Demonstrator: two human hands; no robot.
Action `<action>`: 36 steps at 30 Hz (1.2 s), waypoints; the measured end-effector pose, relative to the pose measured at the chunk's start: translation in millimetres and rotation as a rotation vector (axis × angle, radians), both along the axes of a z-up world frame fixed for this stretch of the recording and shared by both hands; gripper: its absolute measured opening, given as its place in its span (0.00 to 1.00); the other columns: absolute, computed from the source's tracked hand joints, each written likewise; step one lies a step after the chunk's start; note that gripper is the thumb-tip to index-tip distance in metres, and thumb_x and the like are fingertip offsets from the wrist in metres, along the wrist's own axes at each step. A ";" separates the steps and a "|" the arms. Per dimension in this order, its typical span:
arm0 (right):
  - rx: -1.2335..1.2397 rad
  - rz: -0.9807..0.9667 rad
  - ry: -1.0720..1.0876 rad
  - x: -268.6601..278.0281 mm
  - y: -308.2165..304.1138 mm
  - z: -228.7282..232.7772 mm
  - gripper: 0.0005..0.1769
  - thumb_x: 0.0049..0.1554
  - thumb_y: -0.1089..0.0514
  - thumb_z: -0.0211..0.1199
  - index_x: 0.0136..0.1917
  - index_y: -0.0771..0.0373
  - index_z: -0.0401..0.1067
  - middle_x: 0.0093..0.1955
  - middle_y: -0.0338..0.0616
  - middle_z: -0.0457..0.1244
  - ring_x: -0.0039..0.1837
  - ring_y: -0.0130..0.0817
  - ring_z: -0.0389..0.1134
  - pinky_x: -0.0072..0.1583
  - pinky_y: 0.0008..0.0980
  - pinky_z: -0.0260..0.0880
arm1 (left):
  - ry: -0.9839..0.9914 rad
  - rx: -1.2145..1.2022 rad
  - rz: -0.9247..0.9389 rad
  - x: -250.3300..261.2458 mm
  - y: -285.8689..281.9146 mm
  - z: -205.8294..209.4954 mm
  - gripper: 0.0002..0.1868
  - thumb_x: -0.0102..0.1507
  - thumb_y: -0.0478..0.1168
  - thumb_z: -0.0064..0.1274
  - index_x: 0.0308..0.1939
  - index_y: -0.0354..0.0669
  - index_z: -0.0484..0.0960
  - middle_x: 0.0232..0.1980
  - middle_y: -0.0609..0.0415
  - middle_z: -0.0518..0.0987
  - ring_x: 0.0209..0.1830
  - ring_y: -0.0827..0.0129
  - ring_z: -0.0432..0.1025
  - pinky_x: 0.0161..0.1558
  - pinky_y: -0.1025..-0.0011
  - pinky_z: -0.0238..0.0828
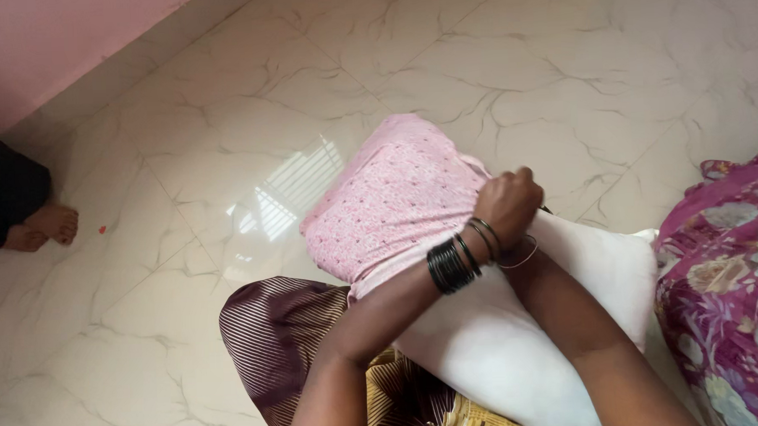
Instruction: The person inserts white pillow inserts into three different patterned pillowcases one by one. They smooth the covers and adjust the pillows after each insertion.
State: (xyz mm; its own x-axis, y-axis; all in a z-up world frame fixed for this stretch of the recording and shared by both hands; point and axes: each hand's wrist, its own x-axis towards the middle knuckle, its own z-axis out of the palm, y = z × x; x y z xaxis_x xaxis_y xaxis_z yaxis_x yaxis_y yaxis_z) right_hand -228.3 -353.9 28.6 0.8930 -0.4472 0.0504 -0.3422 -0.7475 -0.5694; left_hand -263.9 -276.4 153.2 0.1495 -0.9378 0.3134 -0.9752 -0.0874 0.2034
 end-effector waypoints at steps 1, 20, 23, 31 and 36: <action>-0.009 -0.017 -0.006 -4.1 -1.2 -1.9 0.26 0.59 0.47 0.59 0.64 0.65 0.73 0.64 0.54 0.68 0.67 0.44 0.68 0.68 0.40 0.67 | -0.026 0.049 -0.071 -16.7 6.7 -0.9 0.03 0.56 0.30 0.56 0.28 0.32 0.82 0.37 0.42 0.78 0.33 0.60 0.78 0.32 0.65 0.80; 0.023 -0.444 -0.251 -14.7 -121.7 3.0 0.26 0.62 0.46 0.54 0.67 0.60 0.72 0.67 0.52 0.66 0.70 0.45 0.66 0.70 0.42 0.64 | 1.404 -0.610 0.577 114.2 178.0 -138.6 0.38 0.64 0.51 0.51 0.74 0.41 0.57 0.76 0.47 0.59 0.74 0.58 0.58 0.70 0.56 0.59; 0.002 -0.393 -0.185 1.5 -105.5 -4.2 0.25 0.62 0.45 0.53 0.67 0.59 0.72 0.68 0.51 0.66 0.70 0.45 0.66 0.71 0.43 0.63 | 1.389 -0.762 0.442 103.1 156.7 -181.3 0.33 0.72 0.45 0.43 0.78 0.39 0.52 0.82 0.46 0.55 0.81 0.61 0.51 0.77 0.64 0.47; -0.342 -0.138 -0.205 16.3 -20.5 12.4 0.25 0.63 0.44 0.51 0.68 0.57 0.72 0.69 0.50 0.65 0.71 0.46 0.65 0.71 0.44 0.62 | 1.600 -0.965 0.489 90.4 157.4 -182.9 0.22 0.77 0.44 0.37 0.72 0.39 0.64 0.67 0.50 0.72 0.62 0.68 0.68 0.63 0.68 0.69; -0.177 0.501 0.039 58.8 53.6 4.5 0.25 0.64 0.44 0.50 0.68 0.56 0.71 0.70 0.50 0.64 0.72 0.46 0.64 0.72 0.45 0.61 | 1.634 -1.096 0.346 85.4 154.8 -179.7 0.22 0.74 0.41 0.39 0.72 0.43 0.61 0.68 0.52 0.70 0.62 0.69 0.68 0.62 0.68 0.70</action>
State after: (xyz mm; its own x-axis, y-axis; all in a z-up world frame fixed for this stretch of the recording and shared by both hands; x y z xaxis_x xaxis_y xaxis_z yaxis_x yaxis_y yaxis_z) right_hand -169.6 -300.3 33.0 0.9977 0.0467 0.0486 0.0627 -0.9082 -0.4139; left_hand -178.5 -121.5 -26.5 0.9360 -0.3506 0.0329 0.1817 0.5609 0.8077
